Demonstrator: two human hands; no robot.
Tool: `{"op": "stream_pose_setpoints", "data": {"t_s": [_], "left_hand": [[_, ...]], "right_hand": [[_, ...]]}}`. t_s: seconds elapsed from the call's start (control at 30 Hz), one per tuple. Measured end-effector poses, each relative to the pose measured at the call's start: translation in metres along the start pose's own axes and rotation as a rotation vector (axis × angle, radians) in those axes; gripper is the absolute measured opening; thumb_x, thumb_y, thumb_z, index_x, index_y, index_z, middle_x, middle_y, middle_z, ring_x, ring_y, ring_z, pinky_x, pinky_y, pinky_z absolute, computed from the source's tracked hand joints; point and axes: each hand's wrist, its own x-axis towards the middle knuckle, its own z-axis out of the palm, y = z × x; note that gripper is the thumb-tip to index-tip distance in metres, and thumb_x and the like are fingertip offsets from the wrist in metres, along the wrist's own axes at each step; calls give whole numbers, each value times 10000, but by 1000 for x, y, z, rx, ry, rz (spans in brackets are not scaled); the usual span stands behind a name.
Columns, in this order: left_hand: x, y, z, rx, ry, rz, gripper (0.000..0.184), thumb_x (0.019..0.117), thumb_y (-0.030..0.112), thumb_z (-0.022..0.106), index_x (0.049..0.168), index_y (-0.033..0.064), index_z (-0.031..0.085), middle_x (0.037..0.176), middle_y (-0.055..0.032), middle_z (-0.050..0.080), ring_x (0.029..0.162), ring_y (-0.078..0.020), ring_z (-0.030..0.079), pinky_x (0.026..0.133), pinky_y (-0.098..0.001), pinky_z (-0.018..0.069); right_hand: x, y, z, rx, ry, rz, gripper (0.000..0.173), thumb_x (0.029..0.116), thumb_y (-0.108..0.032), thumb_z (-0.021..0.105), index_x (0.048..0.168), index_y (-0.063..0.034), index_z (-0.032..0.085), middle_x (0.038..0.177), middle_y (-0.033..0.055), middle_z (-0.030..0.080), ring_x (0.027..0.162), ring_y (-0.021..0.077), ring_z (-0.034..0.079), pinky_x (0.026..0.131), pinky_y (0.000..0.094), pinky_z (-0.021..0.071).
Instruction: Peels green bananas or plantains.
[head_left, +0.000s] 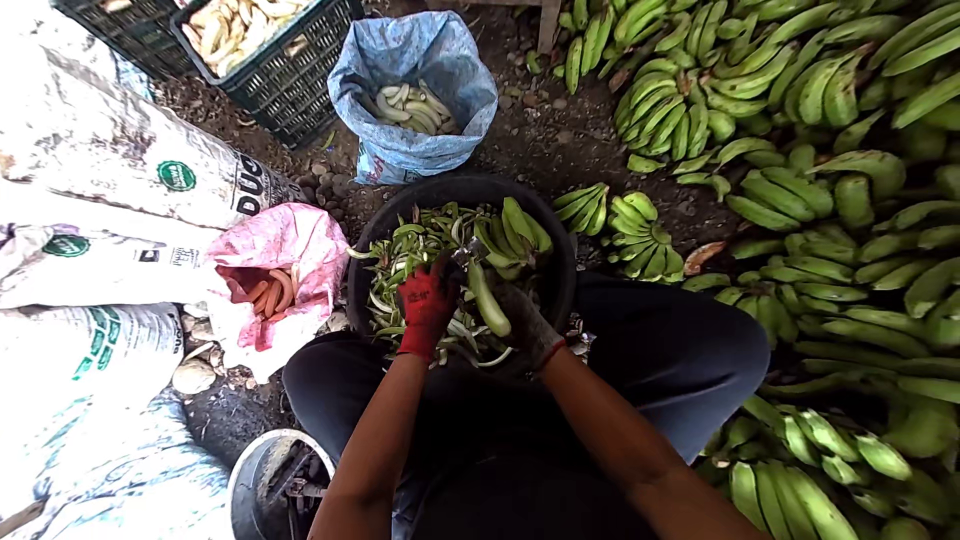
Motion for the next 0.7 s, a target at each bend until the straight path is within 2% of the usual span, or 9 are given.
{"op": "stream_pose_setpoints", "data": {"t_s": [0.1,0.17,0.27,0.3,0.37,0.43,0.57,0.63,0.7], "left_hand": [[4,1,-4,-71,-6,-62,518,1059,497,452,1503,236,505,1249,-277,619,1018,-492,636,796,-698,491],[0,6,-8,-142,-38,-62,557,1061,562,388,1501,241,506,1235,-245,643,1017,-457,652,799,-679,507],[-20,19,-9,-244,-141,-15,516,1067,503,427,1491,227,532,1250,-170,680,1080,-370,676,905,-624,530],[-29,23,-7,-271,-169,1,531,1061,530,417,1484,233,538,1252,-150,686,1089,-345,678,912,-605,532],[-45,31,-3,-313,-155,26,560,1045,564,389,1463,235,565,1246,-131,690,1068,-312,685,889,-575,540],[-52,35,-1,-331,-106,13,572,1041,556,386,1457,210,574,1226,-148,689,1037,-320,687,858,-574,535],[-52,35,0,-331,-67,-55,530,1049,509,408,1465,222,567,1234,-153,687,1064,-328,679,884,-586,520],[-46,31,0,-328,-89,-77,527,1061,486,398,1484,207,545,1257,-159,681,1098,-337,673,921,-585,519],[-35,25,1,-316,-128,-71,526,1077,484,368,1494,206,529,1279,-155,677,1127,-337,665,946,-586,516]], "right_hand": [[-4,3,-8,-215,27,-25,426,1102,-390,400,1241,-57,626,949,97,683,784,167,665,713,349,586],[-4,-5,-12,-115,79,-44,438,1099,-405,401,1274,-66,614,972,95,687,787,165,663,705,347,585],[-3,-28,-10,-42,172,-116,547,1050,-590,389,1293,-148,601,985,48,690,785,143,656,679,343,573],[-3,-33,-8,-76,219,-151,581,1032,-640,379,1342,-188,571,1036,32,673,818,133,639,697,352,561],[-3,-40,-3,-107,294,-210,644,1012,-694,357,1487,-272,463,1276,41,647,1028,181,648,834,444,566],[-2,-47,9,-94,414,-240,693,983,-744,356,1516,-307,425,1365,56,612,1123,238,630,876,522,546],[0,-48,24,-211,569,-294,706,989,-744,330,1550,-318,367,1407,107,578,1153,320,608,852,596,523],[-2,-44,25,-294,542,-315,667,1019,-700,306,1557,-309,355,1424,108,568,1184,330,600,885,620,512],[-9,-42,24,-314,443,-314,597,1058,-619,323,1547,-281,386,1423,99,568,1202,286,597,933,589,512]]}}
